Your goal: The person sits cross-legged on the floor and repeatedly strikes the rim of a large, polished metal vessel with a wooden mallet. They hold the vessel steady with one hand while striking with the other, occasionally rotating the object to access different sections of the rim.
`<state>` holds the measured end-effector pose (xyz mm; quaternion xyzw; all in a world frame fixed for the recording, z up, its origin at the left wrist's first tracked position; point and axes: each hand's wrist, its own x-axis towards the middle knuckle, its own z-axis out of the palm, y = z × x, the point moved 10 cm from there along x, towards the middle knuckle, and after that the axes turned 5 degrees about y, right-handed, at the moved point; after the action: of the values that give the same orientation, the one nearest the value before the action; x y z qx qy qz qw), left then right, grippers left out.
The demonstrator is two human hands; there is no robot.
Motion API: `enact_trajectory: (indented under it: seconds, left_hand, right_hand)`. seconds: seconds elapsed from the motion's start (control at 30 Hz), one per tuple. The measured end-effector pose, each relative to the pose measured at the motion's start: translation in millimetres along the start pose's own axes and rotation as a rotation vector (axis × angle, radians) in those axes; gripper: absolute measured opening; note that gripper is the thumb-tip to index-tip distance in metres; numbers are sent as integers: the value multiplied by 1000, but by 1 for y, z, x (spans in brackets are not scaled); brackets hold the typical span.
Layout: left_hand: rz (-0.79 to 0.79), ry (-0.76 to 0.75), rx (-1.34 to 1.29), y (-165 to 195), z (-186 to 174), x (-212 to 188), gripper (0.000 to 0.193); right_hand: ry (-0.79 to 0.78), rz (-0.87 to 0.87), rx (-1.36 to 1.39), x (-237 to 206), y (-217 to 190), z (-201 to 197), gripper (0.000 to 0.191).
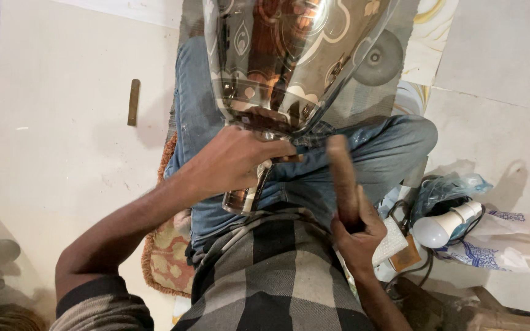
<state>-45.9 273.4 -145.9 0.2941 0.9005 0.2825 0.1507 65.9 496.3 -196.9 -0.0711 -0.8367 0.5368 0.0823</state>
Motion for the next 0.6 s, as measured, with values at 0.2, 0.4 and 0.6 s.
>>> enact_trajectory:
  seconds: [0.2,0.4,0.6]
  left_hand:
    - [40,272,-27,5,-25,-17,69]
    - [-237,337,-186,-21,-20,-41,71]
    - [-182,864,-295,-20,-31,-79,73]
  right_hand:
    - [-120,-140,128,32,-21,1,69]
    - [-294,-305,53,80,-66,9,75]
    - [-496,-409,-242,124,-129,34,80]
